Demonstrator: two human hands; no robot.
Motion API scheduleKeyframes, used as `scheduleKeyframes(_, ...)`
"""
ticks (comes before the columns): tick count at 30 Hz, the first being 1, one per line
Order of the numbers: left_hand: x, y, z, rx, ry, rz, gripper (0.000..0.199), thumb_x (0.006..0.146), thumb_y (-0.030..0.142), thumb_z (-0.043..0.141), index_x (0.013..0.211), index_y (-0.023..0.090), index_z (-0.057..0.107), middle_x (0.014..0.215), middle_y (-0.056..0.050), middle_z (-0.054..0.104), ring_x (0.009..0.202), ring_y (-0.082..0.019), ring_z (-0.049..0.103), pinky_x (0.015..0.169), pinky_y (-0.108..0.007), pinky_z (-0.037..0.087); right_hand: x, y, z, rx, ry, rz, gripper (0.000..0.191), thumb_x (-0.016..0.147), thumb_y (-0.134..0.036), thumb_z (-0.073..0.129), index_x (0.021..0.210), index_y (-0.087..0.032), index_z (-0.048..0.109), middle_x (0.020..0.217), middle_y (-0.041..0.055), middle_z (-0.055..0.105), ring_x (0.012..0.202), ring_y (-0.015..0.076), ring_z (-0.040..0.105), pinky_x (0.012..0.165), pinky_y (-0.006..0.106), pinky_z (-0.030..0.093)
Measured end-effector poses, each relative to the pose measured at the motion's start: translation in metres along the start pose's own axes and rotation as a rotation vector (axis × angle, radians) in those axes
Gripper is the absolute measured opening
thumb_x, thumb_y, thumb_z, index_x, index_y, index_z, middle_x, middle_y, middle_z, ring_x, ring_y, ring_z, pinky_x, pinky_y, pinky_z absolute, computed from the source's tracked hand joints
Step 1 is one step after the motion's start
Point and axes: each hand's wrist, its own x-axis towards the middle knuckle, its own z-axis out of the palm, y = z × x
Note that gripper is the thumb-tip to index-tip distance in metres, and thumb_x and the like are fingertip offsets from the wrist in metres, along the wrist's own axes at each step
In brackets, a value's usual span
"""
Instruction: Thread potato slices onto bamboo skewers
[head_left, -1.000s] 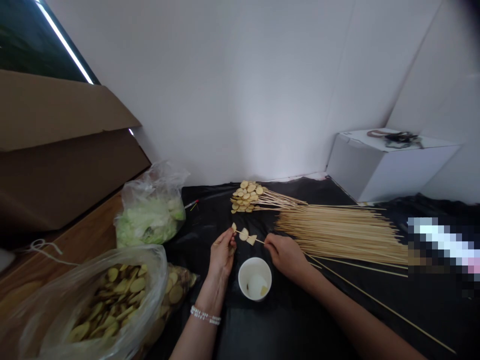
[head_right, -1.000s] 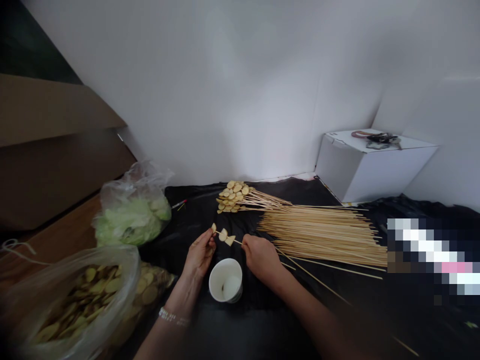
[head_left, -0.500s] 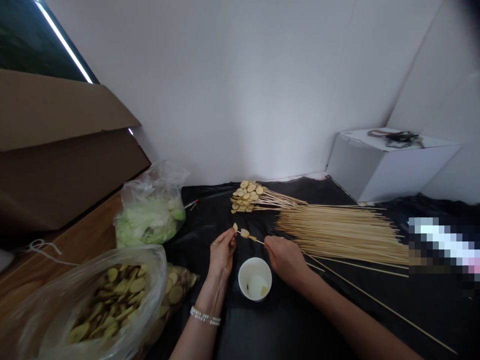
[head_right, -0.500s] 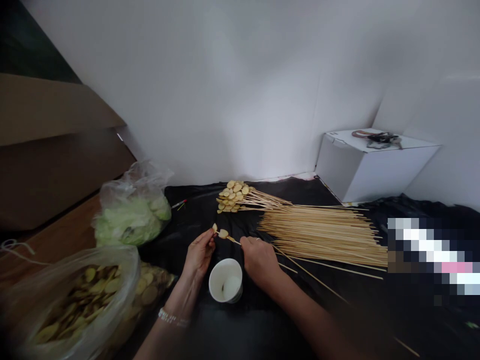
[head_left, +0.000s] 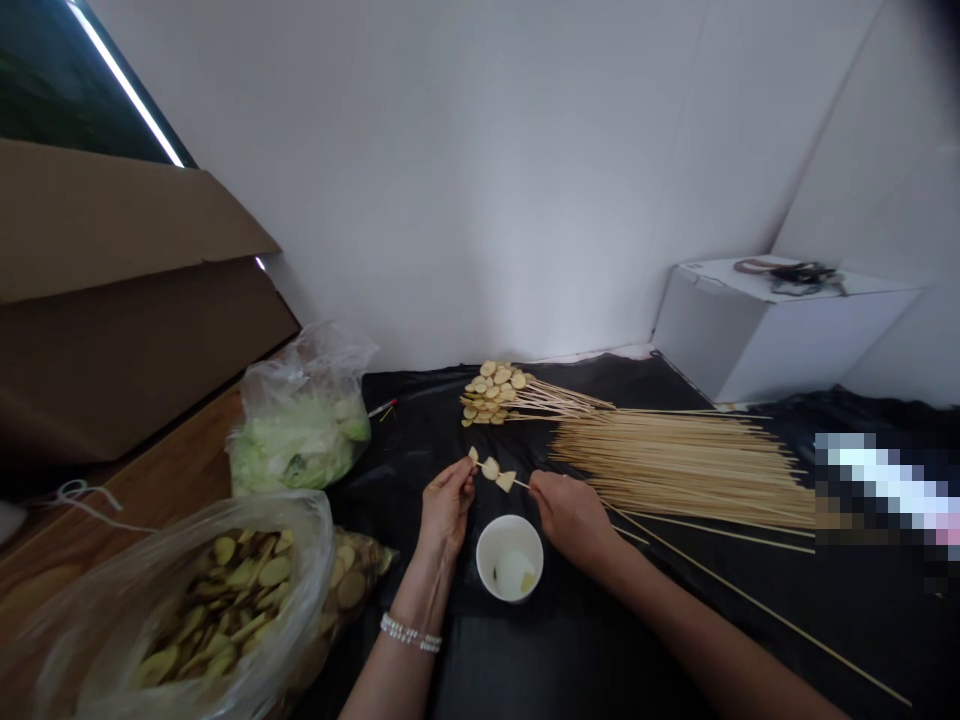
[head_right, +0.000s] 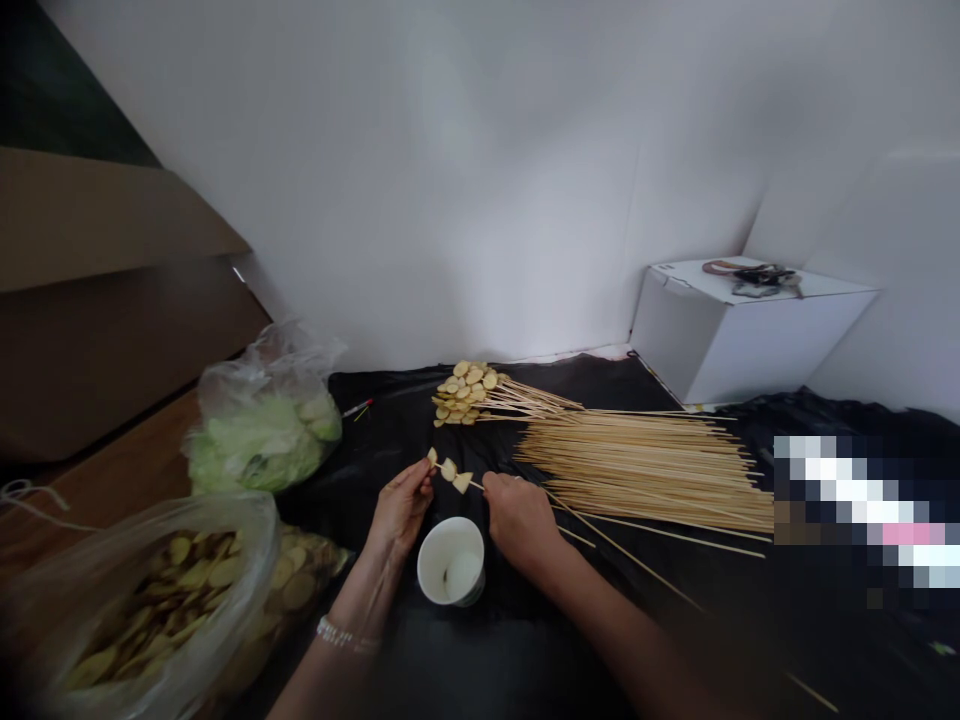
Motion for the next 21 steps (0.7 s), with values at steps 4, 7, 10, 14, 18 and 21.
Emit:
scheduleKeyframes(4, 0.0007, 0.0004, -0.0004, -0.024, -0.024, -0.022, 0.018, 0.058, 0.013, 0.081, 0.071, 0.007, 0.071, 0.058, -0.003, 0.064, 0.047, -0.003, 0.052, 0.042, -0.009, 0.041, 0.0014, 0.0023, 0.0006, 0.073, -0.041, -0.014, 0.02, 0.094, -0.023, 0.038, 0.087, -0.019, 0.056, 0.083, 0.0038, 0.068, 0.079, 0.0149, 0.061, 0.064, 0.024, 0.03)
scheduleKeyframes(7, -0.0002, 0.0005, 0.0003, -0.045, -0.043, -0.033, 0.016, 0.062, 0.015, 0.08, 0.072, 0.008, 0.07, 0.061, -0.004, 0.064, 0.049, -0.004, 0.054, 0.042, -0.01, 0.041, 0.0027, 0.0037, -0.0001, 0.079, -0.028, -0.012, 0.02, 0.094, -0.025, 0.038, 0.088, -0.02, 0.056, 0.083, 0.0036, 0.068, 0.078, 0.015, 0.061, 0.063, 0.024, 0.03)
scheduleKeyframes(10, -0.0014, 0.0002, 0.001, -0.068, -0.051, -0.039, 0.015, 0.067, 0.018, 0.077, 0.075, 0.008, 0.07, 0.065, -0.005, 0.066, 0.049, -0.004, 0.054, 0.042, -0.011, 0.042, 0.0028, 0.0031, -0.0005, 0.089, -0.014, -0.017, 0.021, 0.094, -0.027, 0.038, 0.087, -0.02, 0.057, 0.084, 0.0033, 0.068, 0.078, 0.0149, 0.061, 0.064, 0.024, 0.03)
scheduleKeyframes(14, -0.001, 0.0008, -0.0001, -0.093, -0.046, -0.035, 0.013, 0.067, 0.011, 0.075, 0.078, 0.007, 0.071, 0.062, -0.004, 0.064, 0.045, -0.002, 0.052, 0.043, -0.01, 0.043, 0.0023, 0.0017, 0.0003, 0.132, -0.013, -0.035, 0.022, 0.094, -0.027, 0.039, 0.087, -0.019, 0.059, 0.085, 0.0035, 0.068, 0.081, 0.0145, 0.062, 0.068, 0.023, 0.033)
scheduleKeyframes(18, 0.001, 0.0028, -0.0023, -0.104, -0.01, -0.01, 0.013, 0.064, 0.01, 0.077, 0.075, 0.007, 0.071, 0.06, -0.002, 0.063, 0.045, -0.002, 0.051, 0.043, -0.009, 0.042, 0.0027, 0.003, 0.0005, 0.178, -0.021, -0.075, 0.025, 0.094, -0.026, 0.038, 0.089, -0.02, 0.062, 0.087, 0.003, 0.069, 0.083, 0.0142, 0.062, 0.071, 0.022, 0.035)
scheduleKeyframes(21, 0.0018, 0.0029, -0.0033, -0.079, -0.023, 0.001, 0.02, 0.059, 0.014, 0.081, 0.075, 0.008, 0.071, 0.058, -0.001, 0.061, 0.045, -0.002, 0.051, 0.041, -0.009, 0.04, 0.003, 0.0039, 0.0005, 0.159, -0.03, -0.066, 0.024, 0.093, -0.024, 0.039, 0.087, -0.02, 0.062, 0.086, 0.0033, 0.069, 0.082, 0.0143, 0.062, 0.071, 0.022, 0.035)
